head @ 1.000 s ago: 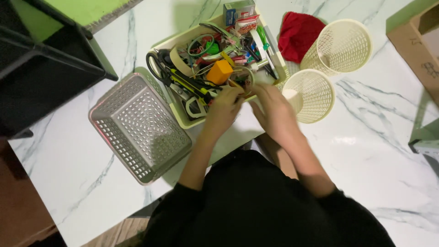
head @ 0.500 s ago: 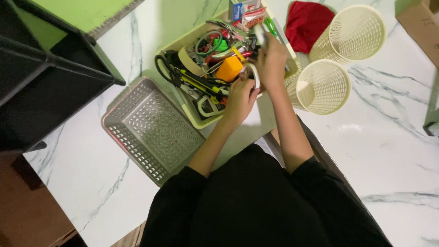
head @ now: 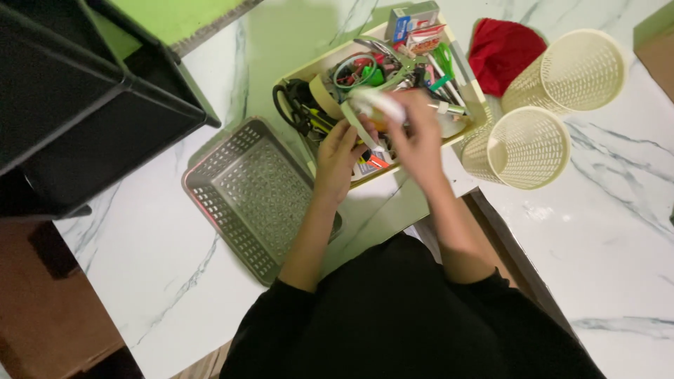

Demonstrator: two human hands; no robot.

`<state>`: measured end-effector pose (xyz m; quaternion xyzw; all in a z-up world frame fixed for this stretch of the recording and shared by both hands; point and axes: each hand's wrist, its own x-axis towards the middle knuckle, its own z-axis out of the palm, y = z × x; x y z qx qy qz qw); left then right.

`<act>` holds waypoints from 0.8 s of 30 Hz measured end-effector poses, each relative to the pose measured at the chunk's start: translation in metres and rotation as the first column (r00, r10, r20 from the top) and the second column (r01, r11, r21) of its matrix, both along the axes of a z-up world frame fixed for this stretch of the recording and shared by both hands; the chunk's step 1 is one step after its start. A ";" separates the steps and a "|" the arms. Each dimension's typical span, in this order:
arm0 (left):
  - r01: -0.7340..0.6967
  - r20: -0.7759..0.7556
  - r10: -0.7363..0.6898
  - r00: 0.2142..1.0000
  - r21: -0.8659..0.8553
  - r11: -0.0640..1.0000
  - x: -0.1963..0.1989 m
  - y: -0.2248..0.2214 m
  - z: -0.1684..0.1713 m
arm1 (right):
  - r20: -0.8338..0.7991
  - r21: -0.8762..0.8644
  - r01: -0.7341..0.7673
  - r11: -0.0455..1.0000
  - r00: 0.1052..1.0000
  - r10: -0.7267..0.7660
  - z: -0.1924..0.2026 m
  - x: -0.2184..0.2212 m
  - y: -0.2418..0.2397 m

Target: The user organizes various office and packing supplies including boxes, tape, and tools.

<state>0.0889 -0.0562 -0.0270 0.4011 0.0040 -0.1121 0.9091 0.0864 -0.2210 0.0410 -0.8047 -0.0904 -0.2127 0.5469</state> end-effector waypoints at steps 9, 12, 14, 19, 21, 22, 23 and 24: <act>-0.146 0.090 0.134 0.987 0.136 0.980 -0.036 0.053 0.021 | -0.012 -0.170 -0.256 0.952 0.966 0.258 0.023 -0.029 0.057; -0.208 0.088 0.196 0.977 0.154 0.966 -0.042 0.070 0.025 | 0.030 -0.196 -0.319 0.927 0.943 0.330 0.028 -0.027 0.071; -0.229 0.062 0.222 0.973 0.157 0.961 -0.045 0.083 0.025 | -0.001 -0.200 -0.359 0.912 0.931 0.366 0.027 -0.026 0.079; -0.216 0.050 0.210 0.976 0.172 0.961 -0.046 0.096 0.018 | -0.153 -0.088 -0.491 0.867 0.867 0.475 0.026 -0.023 0.085; -0.206 0.062 0.199 0.978 0.166 0.964 -0.043 0.096 0.015 | -0.148 -0.067 -0.529 0.846 0.844 0.516 0.032 -0.020 0.083; -0.194 0.061 0.186 0.981 0.166 0.967 -0.041 0.096 0.016 | -0.149 -0.067 -0.519 0.852 0.850 0.505 0.023 -0.010 0.077; -0.185 0.051 0.179 0.983 0.156 0.970 -0.039 0.096 0.017 | -0.118 -0.133 -0.428 0.894 0.902 0.415 0.015 -0.001 0.070; -0.176 0.041 0.171 0.984 0.145 0.974 -0.038 0.096 0.018 | -0.080 -0.195 -0.331 0.923 0.944 0.321 0.006 0.008 0.063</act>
